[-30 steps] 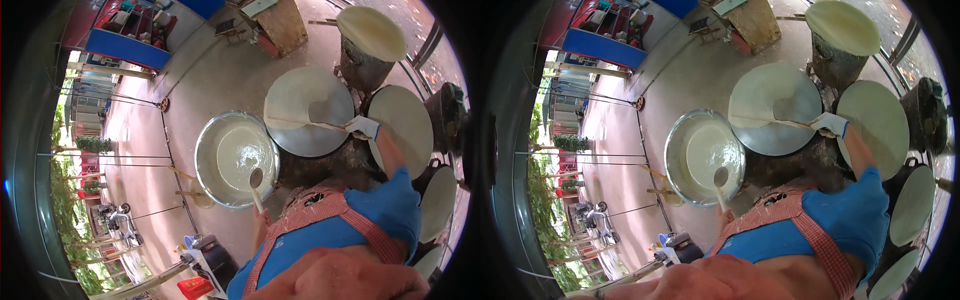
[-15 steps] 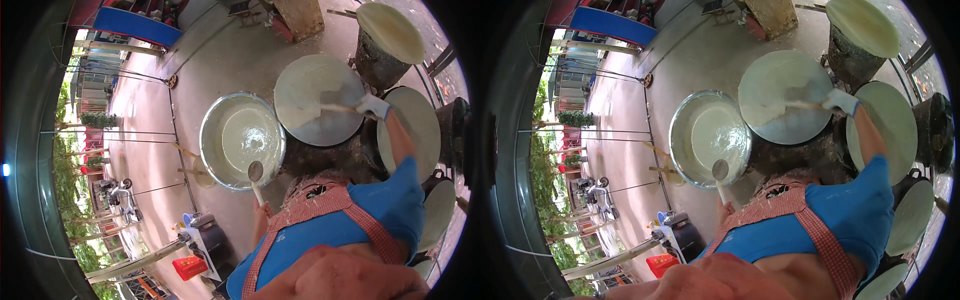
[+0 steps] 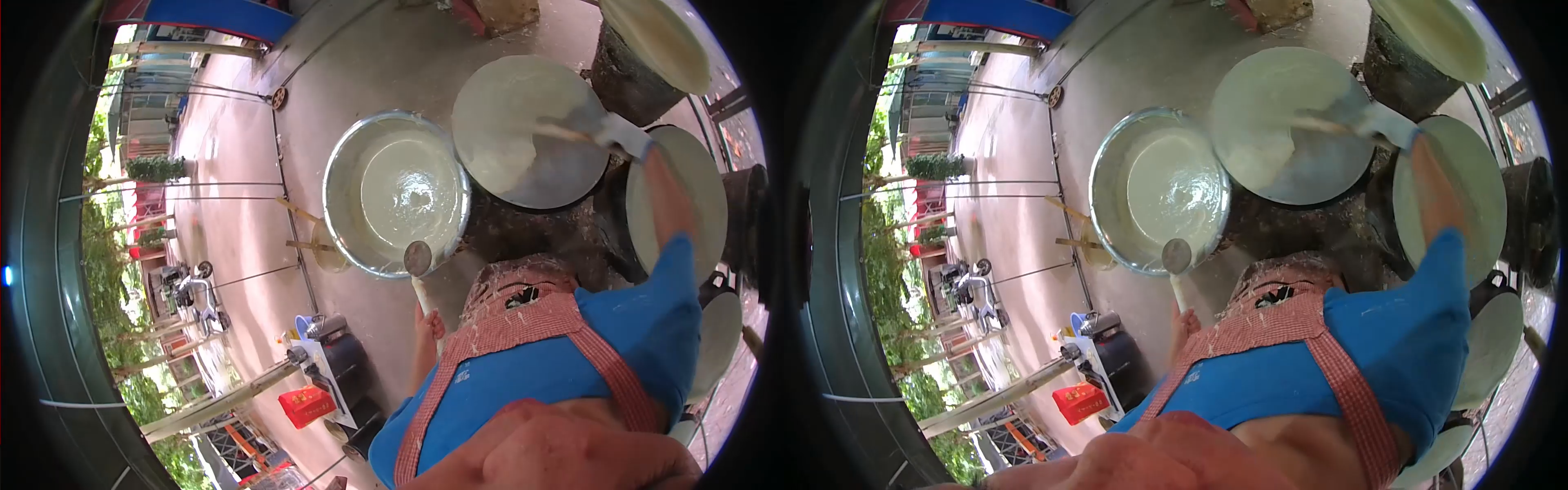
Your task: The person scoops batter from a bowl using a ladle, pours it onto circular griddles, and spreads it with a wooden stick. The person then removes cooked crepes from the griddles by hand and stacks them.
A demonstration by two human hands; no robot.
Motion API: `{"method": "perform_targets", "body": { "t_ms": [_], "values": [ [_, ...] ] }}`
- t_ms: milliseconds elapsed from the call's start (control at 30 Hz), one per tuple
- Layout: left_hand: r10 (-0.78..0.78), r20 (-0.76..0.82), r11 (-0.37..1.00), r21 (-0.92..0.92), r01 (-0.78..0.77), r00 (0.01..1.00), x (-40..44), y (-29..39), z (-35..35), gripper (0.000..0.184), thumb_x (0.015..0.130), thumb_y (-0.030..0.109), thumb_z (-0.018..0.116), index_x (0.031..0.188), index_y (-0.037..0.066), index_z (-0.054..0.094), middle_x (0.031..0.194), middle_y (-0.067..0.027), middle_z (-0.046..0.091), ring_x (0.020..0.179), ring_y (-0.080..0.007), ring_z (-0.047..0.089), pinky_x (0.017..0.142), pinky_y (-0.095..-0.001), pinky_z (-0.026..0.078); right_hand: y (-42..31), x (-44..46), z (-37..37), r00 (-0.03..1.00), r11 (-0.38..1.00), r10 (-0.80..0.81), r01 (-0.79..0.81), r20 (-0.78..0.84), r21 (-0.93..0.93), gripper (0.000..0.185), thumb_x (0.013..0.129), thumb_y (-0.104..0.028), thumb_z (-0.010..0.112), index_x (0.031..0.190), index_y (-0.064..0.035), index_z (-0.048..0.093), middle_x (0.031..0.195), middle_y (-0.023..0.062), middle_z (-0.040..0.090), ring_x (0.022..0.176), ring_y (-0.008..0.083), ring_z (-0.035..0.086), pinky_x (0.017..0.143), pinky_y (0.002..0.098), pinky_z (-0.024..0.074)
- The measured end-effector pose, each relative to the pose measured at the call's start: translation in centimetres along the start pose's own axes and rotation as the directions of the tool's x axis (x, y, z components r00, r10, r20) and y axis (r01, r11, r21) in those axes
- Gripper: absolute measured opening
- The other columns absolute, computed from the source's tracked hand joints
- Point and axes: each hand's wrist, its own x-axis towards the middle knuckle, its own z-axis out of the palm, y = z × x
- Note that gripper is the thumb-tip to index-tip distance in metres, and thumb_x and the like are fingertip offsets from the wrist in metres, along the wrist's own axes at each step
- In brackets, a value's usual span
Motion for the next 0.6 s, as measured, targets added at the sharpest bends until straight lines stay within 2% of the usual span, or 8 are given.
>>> {"method": "perform_targets", "body": {
  "t_ms": [133, 200, 267, 300, 333, 367, 500, 600],
  "values": [
    [0.009, 0.025, 1.000, -0.005, -0.009, 1.000, -0.7, 0.3, -1.0, 0.055, 0.081, -0.001, 0.044, 0.129, 0.019, 0.025, 0.056, 0.0021, 0.032, 0.042, -0.0065, 0.032, 0.035, -0.0188, 0.025, -5.4, 3.3, 3.9, 0.916, 0.912, 0.401, -0.400, 0.008, 0.089, 0.016, 0.064, -0.006, 0.063, 0.079, 0.0003, 0.063, 0.061, 0.0045, 0.056, 0.056, 0.0121, 0.053, 0.049, 0.0265, 0.0405],
    [0.006, 0.032, 1.000, -0.025, -0.005, 0.999, 0.7, -0.5, -4.5, 0.058, 0.081, 0.002, 0.044, 0.130, 0.026, 0.024, 0.056, 0.0007, 0.033, 0.038, -0.0076, 0.030, 0.032, -0.0202, 0.023, -2.1, -0.8, 3.8, 0.985, 0.959, -0.021, 0.069, 0.171, -0.276, 0.011, 0.063, -0.002, 0.062, 0.075, -0.0036, 0.063, 0.066, 0.0059, 0.059, 0.060, 0.0187, 0.055, 0.052, 0.0306, 0.0420],
    [-0.006, 0.062, 0.997, -0.082, 0.011, 0.998, 2.6, -1.6, -6.1, 0.062, 0.081, 0.004, 0.044, 0.131, 0.032, 0.022, 0.056, -0.0007, 0.035, 0.034, -0.0087, 0.029, 0.029, -0.0216, 0.021, -1.4, -7.1, 3.1, 0.783, 0.455, -0.519, 0.593, 0.343, -0.664, 0.009, 0.063, 0.001, 0.061, 0.067, -0.0071, 0.061, 0.069, 0.0068, 0.061, 0.061, 0.0238, 0.055, 0.052, 0.0346, 0.0417],
    [-0.027, 0.097, 0.999, -0.032, 0.030, 0.995, 3.4, -1.2, -7.1, 0.061, 0.081, 0.004, 0.044, 0.131, 0.032, 0.022, 0.057, -0.0011, 0.036, 0.034, -0.0090, 0.030, 0.028, -0.0218, 0.022, 3.1, -11.5, 1.3, 0.901, 0.524, -0.316, 0.428, 0.298, -0.737, 0.003, 0.062, -0.003, 0.062, 0.062, -0.0061, 0.060, 0.062, 0.0045, 0.059, 0.052, 0.0191, 0.051, 0.046, 0.0330, 0.0373],
    [-0.049, 0.133, 0.999, 0.020, 0.047, 0.990, 4.3, -0.8, -8.0, 0.061, 0.081, 0.004, 0.044, 0.131, 0.031, 0.023, 0.057, -0.0015, 0.037, 0.034, -0.0094, 0.030, 0.028, -0.0220, 0.022, -0.2, -16.4, 3.6, 0.979, 0.802, 0.200, -0.178, -0.024, -0.571, 0.006, 0.064, -0.009, 0.060, 0.065, -0.0038, 0.062, 0.062, 0.0047, 0.058, 0.053, 0.0144, 0.051, 0.046, 0.0306, 0.0372],
    [-0.087, 0.146, 0.996, -0.023, 0.091, 0.985, 4.6, -0.2, -8.2, 0.064, 0.080, 0.003, 0.044, 0.132, 0.029, 0.020, 0.057, -0.0020, 0.038, 0.034, -0.0097, 0.031, 0.026, -0.0229, 0.022, -3.8, -21.1, 6.0, 0.689, 0.683, 0.642, -0.713, -0.337, -0.156, 0.015, 0.066, -0.015, 0.058, 0.069, -0.0014, 0.064, 0.062, 0.0049, 0.058, 0.055, 0.0096, 0.050, 0.046, 0.0282, 0.0370],
    [-0.104, 0.285, 0.991, 0.108, 0.076, 0.953, 8.5, 0.5, -11.2, 0.035, 0.082, 0.005, 0.048, 0.111, 0.020, 0.037, 0.052, 0.0006, 0.034, 0.033, -0.0084, 0.031, 0.026, -0.0224, 0.022, -2.8, -27.2, 21.5, 0.698, 0.917, 0.293, -0.012, -0.653, 0.398, 0.038, 0.071, -0.016, 0.059, 0.100, 0.0085, 0.058, 0.088, 0.0083, 0.061, 0.075, 0.0119, 0.054, 0.067, 0.0221, 0.0435],
    [-0.261, 0.414, 0.950, -0.049, 0.308, 0.872, 8.6, 1.9, -12.3, 0.015, 0.085, 0.010, 0.049, 0.076, 0.011, 0.036, 0.049, 0.0033, 0.029, 0.034, -0.0061, 0.030, 0.026, -0.0207, 0.023, 2.0, -20.0, 32.0, 0.614, 0.966, 0.056, -0.231, -0.787, -0.112, 0.032, 0.072, -0.018, 0.065, 0.100, -0.0017, 0.062, 0.093, 0.0148, 0.064, 0.086, 0.0212, 0.061, 0.076, 0.0301, 0.0454]
  ]
}}
